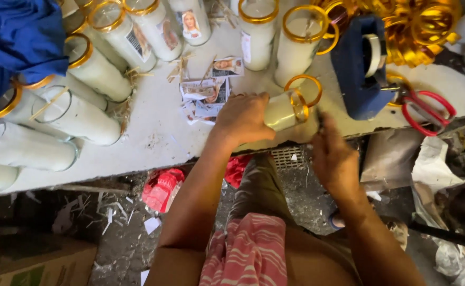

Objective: Assembling candles by attaching gold rings to glass jars and applying labels.

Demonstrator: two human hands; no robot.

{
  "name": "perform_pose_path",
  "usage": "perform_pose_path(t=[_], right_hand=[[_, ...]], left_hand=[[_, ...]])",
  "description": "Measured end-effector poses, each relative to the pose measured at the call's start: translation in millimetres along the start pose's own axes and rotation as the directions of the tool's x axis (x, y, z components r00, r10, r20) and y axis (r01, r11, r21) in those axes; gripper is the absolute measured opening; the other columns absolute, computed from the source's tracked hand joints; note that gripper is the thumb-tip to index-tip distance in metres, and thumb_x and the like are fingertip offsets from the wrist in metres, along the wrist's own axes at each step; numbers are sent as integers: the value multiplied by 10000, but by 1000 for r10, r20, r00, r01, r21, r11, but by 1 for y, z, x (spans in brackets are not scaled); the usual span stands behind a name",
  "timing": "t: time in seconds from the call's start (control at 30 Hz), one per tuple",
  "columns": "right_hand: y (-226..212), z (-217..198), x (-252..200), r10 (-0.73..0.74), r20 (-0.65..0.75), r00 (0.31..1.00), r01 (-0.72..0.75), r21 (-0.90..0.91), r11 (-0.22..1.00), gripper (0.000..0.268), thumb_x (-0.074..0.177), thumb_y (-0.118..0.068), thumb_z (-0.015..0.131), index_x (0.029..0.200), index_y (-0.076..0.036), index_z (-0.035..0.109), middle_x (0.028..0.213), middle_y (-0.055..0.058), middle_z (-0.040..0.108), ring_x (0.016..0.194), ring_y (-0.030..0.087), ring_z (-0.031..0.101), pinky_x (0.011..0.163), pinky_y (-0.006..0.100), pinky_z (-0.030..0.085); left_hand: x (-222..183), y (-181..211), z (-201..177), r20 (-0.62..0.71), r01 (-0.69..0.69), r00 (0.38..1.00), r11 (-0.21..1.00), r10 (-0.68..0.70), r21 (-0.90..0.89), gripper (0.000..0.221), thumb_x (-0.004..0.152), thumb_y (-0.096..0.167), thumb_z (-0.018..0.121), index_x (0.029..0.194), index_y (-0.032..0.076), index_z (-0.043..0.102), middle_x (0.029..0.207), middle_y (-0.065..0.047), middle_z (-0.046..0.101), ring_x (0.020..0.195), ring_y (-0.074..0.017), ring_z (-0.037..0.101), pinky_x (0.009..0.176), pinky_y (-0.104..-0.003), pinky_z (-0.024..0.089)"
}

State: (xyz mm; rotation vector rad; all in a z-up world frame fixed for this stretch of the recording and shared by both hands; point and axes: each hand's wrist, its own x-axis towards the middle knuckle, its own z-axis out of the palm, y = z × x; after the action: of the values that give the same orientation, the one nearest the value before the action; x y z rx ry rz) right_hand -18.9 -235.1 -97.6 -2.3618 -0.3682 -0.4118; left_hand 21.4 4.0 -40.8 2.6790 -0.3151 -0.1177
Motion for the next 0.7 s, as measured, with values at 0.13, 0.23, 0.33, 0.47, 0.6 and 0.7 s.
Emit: perform_pose_path(t=[0.13, 0.23, 0.33, 0.47, 0.6, 0.7], right_hand=[[25, 20, -4, -44, -134, 990, 46, 10, 999, 513, 1017, -176, 678, 1505, -48, 587, 906, 259, 751, 867, 414, 731, 713, 538, 577], [18, 19, 4, -150, -6, 989, 150, -22, 988, 490, 968, -159, 679, 1451, -85, 643, 897, 268, 740, 833, 445, 713, 685, 588, 559], [-14, 1, 2, -8, -45, 999, 9, 38, 999, 533, 990, -175, 667, 1509, -95, 574, 851, 310, 723, 848, 460, 712, 718, 606, 545], [13, 21, 1, -28, -17, 999, 28, 1, 1000, 513, 984, -189, 657, 1486, -112, 586, 852, 277, 738, 836, 469, 713, 701, 596, 551], [16, 19, -3, -38, -102, 994, 35, -30, 999, 541, 1012, -239, 659, 1531, -115, 575, 782, 261, 732, 808, 410, 731, 700, 545, 566], [33, 33, 11, -248, -26, 968, 245, -77, 966, 530, 926, -110, 711, 1453, -96, 649, 813, 253, 737, 772, 424, 724, 619, 529, 564]], left_hand=[[3, -2, -1, -13, -12, 1000, 1000, 12, -3, 700, 641, 468, 763, 1158, 3, 681, 998, -228, 742, 1034, -498, 695, 966, -621, 452], [3, 0, -5, 2, -11, 1000, 1000, 11, 0, 725, 623, 510, 763, 1139, 7, 678, 1011, -234, 742, 1043, -488, 695, 965, -602, 463], [2, -1, -3, 22, 3, 1000, 1000, -3, -8, 740, 635, 467, 755, 1200, -4, 671, 1033, -222, 744, 1059, -482, 693, 976, -617, 447], [2, 0, -6, 19, 0, 1000, 1000, 0, -1, 748, 625, 528, 752, 1162, 13, 680, 1040, -233, 742, 1064, -486, 689, 970, -626, 455], [9, -7, 0, 21, -8, 1000, 1000, 8, 12, 772, 635, 575, 746, 1160, 13, 680, 1040, -238, 744, 1067, -487, 690, 973, -646, 451], [5, -4, -2, -15, -20, 1000, 999, 21, 42, 725, 598, 520, 763, 1128, 33, 674, 981, -210, 754, 999, -475, 716, 905, -634, 485]])
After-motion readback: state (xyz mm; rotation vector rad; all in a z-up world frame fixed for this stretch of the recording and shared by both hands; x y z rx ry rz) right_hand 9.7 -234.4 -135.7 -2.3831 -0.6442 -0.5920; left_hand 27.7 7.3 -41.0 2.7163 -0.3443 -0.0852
